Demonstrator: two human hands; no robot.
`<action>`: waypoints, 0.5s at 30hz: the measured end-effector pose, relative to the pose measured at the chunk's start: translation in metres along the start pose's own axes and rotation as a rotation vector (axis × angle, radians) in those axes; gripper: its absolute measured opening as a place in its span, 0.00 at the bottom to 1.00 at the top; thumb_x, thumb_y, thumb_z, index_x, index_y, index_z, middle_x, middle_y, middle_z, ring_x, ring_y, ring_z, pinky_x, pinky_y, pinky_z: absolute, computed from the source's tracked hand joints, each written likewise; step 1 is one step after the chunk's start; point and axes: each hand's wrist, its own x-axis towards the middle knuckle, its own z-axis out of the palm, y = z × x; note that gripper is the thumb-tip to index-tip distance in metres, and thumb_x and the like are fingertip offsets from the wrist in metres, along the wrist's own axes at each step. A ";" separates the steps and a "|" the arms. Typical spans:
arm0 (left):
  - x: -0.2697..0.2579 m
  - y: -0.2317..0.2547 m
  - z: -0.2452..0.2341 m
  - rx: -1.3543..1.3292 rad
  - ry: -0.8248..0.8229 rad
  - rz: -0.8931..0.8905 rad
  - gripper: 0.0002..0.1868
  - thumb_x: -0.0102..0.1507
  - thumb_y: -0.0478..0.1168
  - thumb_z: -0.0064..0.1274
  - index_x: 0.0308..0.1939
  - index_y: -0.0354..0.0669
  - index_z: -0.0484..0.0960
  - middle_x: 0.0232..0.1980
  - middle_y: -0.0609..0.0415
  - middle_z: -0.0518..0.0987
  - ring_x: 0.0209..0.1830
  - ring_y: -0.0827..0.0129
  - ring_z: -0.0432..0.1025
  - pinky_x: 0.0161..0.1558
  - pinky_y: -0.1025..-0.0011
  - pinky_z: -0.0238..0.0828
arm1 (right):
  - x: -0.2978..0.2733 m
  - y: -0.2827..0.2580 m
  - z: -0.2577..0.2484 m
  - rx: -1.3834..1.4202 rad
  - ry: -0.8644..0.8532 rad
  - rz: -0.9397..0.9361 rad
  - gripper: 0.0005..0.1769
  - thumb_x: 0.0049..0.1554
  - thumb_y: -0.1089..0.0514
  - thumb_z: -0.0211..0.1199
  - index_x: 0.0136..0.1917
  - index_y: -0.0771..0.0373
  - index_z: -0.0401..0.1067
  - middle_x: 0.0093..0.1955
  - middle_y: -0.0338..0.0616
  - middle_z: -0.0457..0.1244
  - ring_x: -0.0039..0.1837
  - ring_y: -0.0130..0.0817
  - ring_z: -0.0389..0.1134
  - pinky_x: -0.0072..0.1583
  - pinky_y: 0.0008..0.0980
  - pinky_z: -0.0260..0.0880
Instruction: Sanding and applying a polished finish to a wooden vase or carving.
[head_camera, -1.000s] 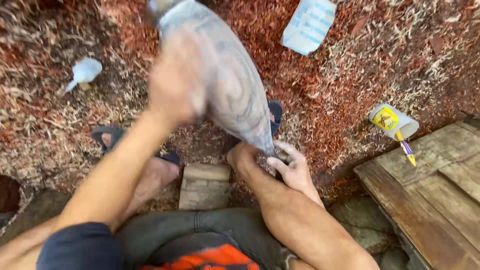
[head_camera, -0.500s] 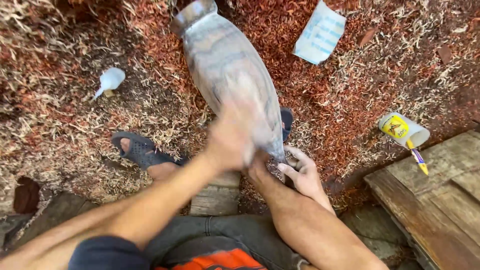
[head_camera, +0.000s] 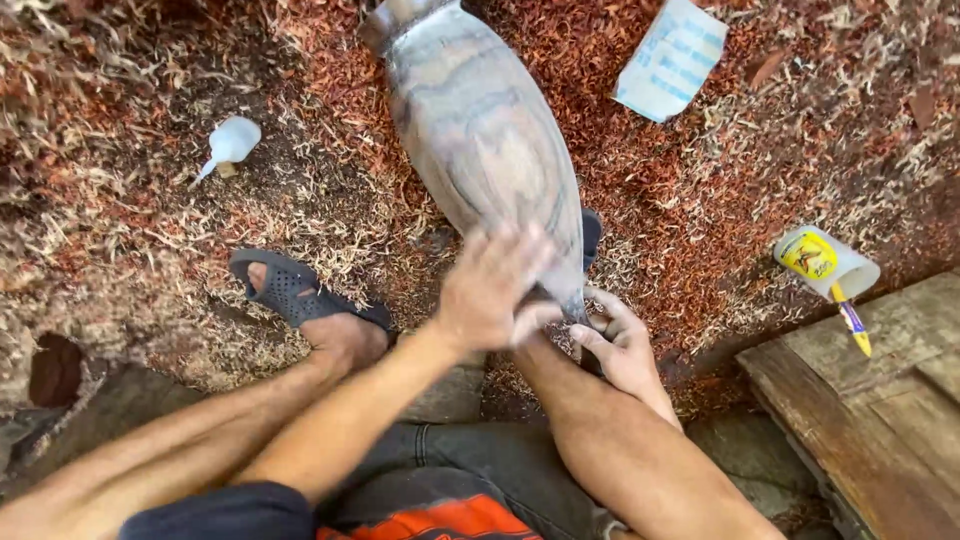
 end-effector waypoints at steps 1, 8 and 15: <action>0.015 -0.015 -0.008 0.026 0.164 -0.023 0.38 0.72 0.64 0.40 0.76 0.42 0.63 0.83 0.47 0.53 0.86 0.49 0.42 0.82 0.44 0.33 | 0.001 -0.008 0.003 0.025 0.028 0.034 0.34 0.57 0.68 0.64 0.75 0.65 0.62 0.45 0.42 0.70 0.40 0.22 0.66 0.42 0.25 0.67; -0.012 0.022 -0.010 -0.019 0.071 -0.024 0.39 0.71 0.69 0.44 0.76 0.46 0.65 0.83 0.41 0.52 0.86 0.44 0.39 0.83 0.39 0.32 | -0.003 0.001 0.000 0.053 0.039 0.097 0.37 0.57 0.68 0.65 0.77 0.64 0.61 0.45 0.44 0.70 0.40 0.27 0.64 0.42 0.28 0.65; 0.040 -0.045 -0.044 0.171 0.179 -0.282 0.38 0.77 0.63 0.40 0.85 0.47 0.56 0.86 0.45 0.50 0.89 0.53 0.37 0.83 0.46 0.27 | -0.006 0.001 0.004 0.012 0.060 0.014 0.36 0.56 0.69 0.65 0.76 0.66 0.60 0.52 0.43 0.71 0.50 0.22 0.68 0.49 0.25 0.70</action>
